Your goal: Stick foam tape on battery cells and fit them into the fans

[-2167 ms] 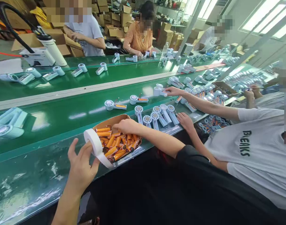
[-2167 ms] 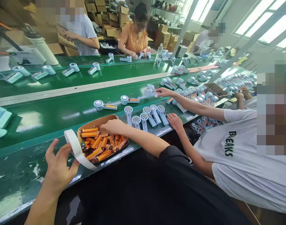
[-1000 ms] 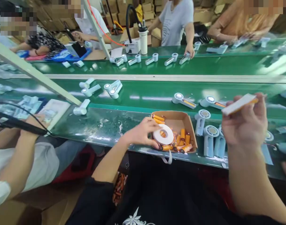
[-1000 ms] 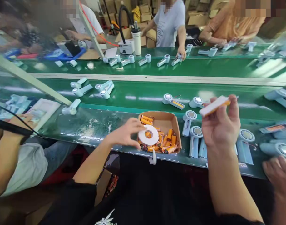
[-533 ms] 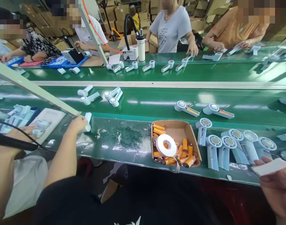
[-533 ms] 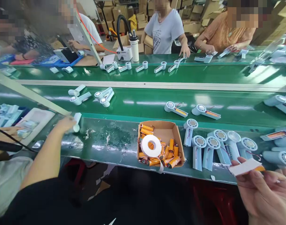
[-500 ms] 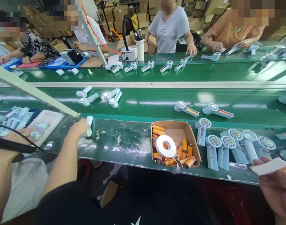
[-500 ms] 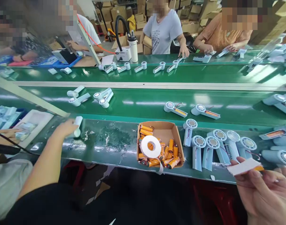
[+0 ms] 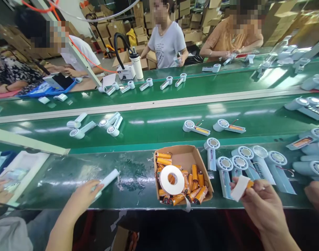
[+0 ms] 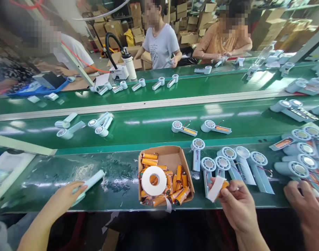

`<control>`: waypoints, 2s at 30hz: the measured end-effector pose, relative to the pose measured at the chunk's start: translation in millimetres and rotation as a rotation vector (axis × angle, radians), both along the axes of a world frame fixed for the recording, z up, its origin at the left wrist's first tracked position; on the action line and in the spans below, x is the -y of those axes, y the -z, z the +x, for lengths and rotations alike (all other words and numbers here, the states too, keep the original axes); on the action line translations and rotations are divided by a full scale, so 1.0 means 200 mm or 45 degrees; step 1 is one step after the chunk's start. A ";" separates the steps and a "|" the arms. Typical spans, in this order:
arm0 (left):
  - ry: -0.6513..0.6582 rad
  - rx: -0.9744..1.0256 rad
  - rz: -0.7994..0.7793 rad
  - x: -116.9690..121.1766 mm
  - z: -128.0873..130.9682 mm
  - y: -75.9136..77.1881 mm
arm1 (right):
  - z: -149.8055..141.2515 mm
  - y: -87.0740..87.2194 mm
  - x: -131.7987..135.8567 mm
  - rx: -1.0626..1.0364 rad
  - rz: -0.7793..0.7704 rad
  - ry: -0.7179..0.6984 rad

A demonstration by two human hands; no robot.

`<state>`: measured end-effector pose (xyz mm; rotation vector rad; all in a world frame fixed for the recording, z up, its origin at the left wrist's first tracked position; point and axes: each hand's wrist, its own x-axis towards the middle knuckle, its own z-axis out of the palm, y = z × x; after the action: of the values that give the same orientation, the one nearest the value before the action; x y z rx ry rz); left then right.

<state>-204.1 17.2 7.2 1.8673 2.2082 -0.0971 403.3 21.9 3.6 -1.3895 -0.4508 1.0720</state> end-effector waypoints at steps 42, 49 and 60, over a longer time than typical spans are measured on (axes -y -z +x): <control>0.465 0.398 0.041 -1.69 1.63 0.09 | -0.67 -0.19 -1.37 2.201 0.095 -1.670; 0.573 0.389 0.323 -1.55 1.74 -0.07 | -0.08 -0.39 -0.90 1.694 0.405 -1.022; 1.296 0.287 -0.109 -1.24 2.43 0.00 | -0.04 0.32 -0.01 1.691 -0.042 -0.354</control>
<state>281.8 264.5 8.0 2.5778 0.9232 -0.1427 394.4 23.0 -60.9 -1.9737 -1.6051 0.1979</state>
